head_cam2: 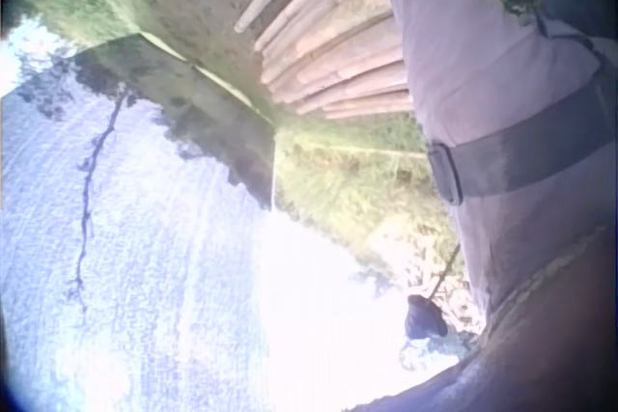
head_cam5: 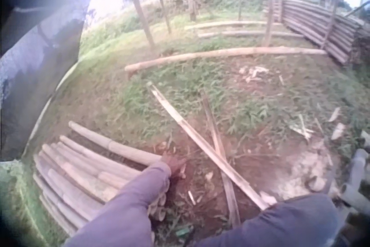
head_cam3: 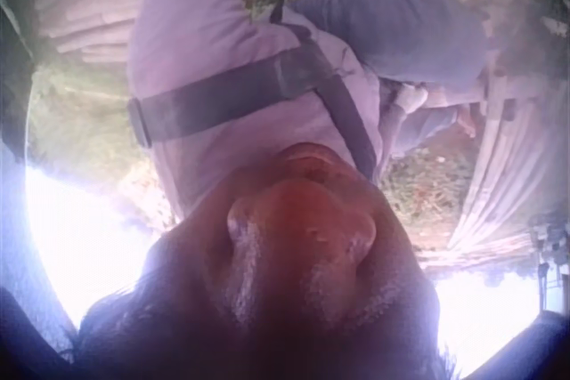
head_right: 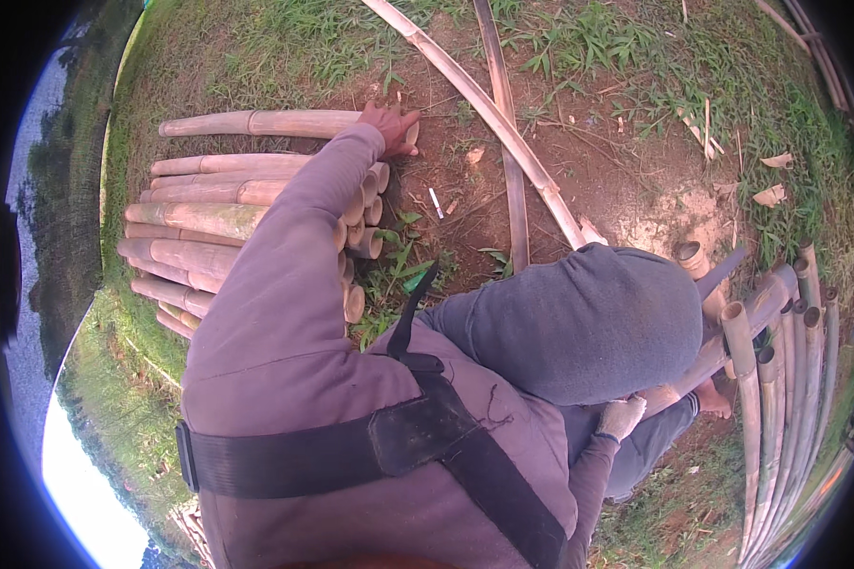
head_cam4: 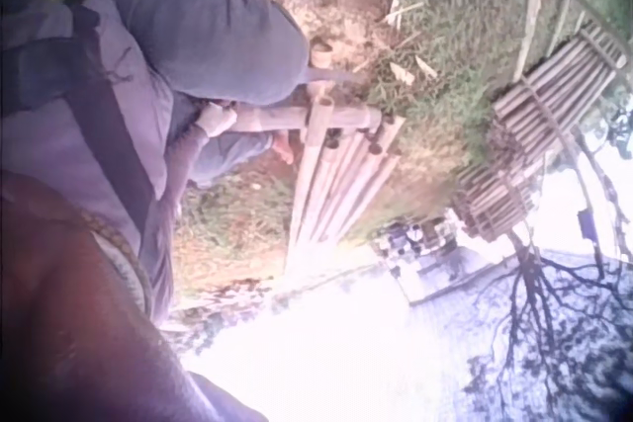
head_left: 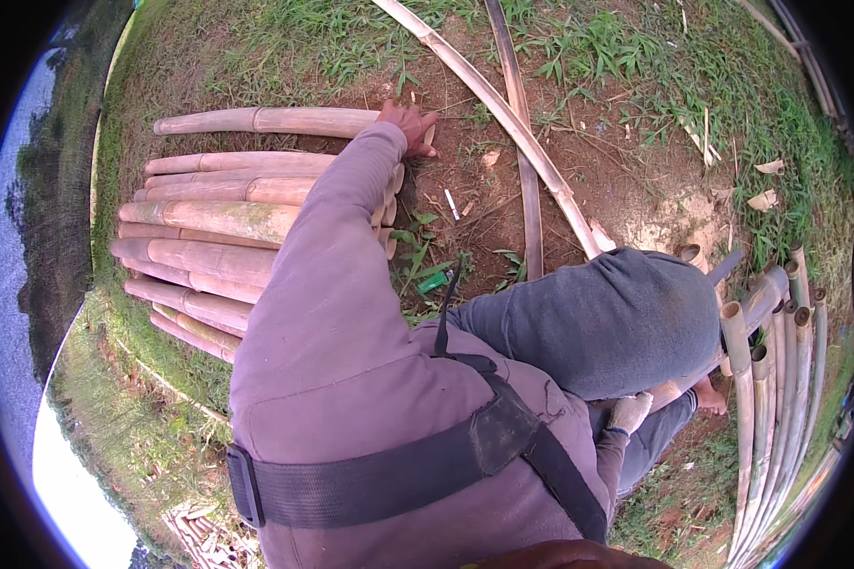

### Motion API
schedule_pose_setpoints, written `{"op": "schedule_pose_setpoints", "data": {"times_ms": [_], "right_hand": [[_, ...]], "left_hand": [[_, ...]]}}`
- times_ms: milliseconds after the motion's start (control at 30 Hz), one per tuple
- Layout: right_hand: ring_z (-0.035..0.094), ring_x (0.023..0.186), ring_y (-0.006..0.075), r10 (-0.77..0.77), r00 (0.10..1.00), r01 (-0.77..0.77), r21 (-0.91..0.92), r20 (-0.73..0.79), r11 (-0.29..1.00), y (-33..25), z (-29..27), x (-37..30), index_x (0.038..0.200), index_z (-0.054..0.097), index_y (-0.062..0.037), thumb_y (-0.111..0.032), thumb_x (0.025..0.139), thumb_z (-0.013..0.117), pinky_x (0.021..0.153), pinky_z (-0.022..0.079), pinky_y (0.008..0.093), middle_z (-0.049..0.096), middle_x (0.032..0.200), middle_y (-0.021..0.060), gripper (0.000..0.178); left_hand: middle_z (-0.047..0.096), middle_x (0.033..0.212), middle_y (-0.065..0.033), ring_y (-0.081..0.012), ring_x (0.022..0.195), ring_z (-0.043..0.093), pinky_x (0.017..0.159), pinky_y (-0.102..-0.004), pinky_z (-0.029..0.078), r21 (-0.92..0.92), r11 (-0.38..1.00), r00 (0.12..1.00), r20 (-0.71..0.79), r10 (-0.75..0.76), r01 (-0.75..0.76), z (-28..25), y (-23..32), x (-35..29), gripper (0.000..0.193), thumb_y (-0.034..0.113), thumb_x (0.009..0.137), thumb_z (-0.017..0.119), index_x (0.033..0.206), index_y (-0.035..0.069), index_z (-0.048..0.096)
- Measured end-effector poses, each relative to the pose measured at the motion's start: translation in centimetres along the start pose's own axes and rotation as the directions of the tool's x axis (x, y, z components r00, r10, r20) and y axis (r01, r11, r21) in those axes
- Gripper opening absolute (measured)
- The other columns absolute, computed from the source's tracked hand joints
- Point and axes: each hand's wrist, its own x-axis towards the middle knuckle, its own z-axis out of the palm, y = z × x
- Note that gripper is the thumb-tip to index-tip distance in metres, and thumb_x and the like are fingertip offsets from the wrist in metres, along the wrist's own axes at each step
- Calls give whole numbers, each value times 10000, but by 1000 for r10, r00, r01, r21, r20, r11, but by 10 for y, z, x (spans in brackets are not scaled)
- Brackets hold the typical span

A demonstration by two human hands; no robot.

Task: The person sits on the ground and uses a hand saw to cut long bamboo poles into shorter sections. They repeatedly position the bamboo, saw through it, and stack the cut pieces nearby.

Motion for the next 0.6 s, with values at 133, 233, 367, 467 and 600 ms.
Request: {"op": "schedule_pose_setpoints", "data": {"times_ms": [133, 233, 367, 467, 600], "right_hand": [[717, 882, 416, 67, 998, -63, 398, 3, 915, -1, 5, -10, 1226, 685, 47, -142, 1022, 599, 790, 539, 483, 749, 957, 245, 291], [736, 955, 421, 40, 996, -22, 238, -74, 971, -11, -3, -11, 1210, 713, 29, -274, 1035, 652, 852, 556, 492, 764, 1004, 259, 355], [714, 1061, 437, 100, 992, -89, 132, -77, 987, -33, -9, 7, 1205, 734, 1, -316, 988, 718, 940, 554, 513, 756, 1084, 261, 384], [727, 1013, 416, 68, 995, -57, 147, -74, 987, -51, -17, 15, 1089, 757, -17, -352, 946, 746, 905, 573, 506, 752, 1031, 232, 364], [750, 967, 377, 61, 992, -57, -44, 114, 997, -58, -4, 17, 911, 776, -76, -338, 926, 717, 840, 595, 507, 763, 987, 203, 269]], "left_hand": [[580, 1528, -149, -366, 1422, 570, 1151, -642, 370, 34, 993, 992, 56, -114, 112, 26, -34, 1, 914, 659, 865, 776, 1606, 283, 395], [540, 1565, -201, -423, 1436, 540, 1210, -620, 368, -151, 983, 987, 135, -82, 102, 44, -62, 9, 1012, 691, 840, 770, 1646, 252, 346], [626, 1446, -289, -469, 1368, 589, 1153, -557, 455, -94, 982, 981, 116, -155, 166, 66, -53, 22, 1038, 760, 873, 681, 1654, 154, 367], [683, 1380, -273, -450, 1300, 645, 1096, -539, 507, -85, 996, 993, -121, 0, -11, 31, -22, 65, 937, 672, 901, 713, 1625, 152, 424], [746, 1219, -214, -383, 1170, 712, 966, -483, 581, -320, 727, 780, -413, 470, -608, -71, 155, 93, 653, 331, 903, 820, 1475, 128, 579]]}}
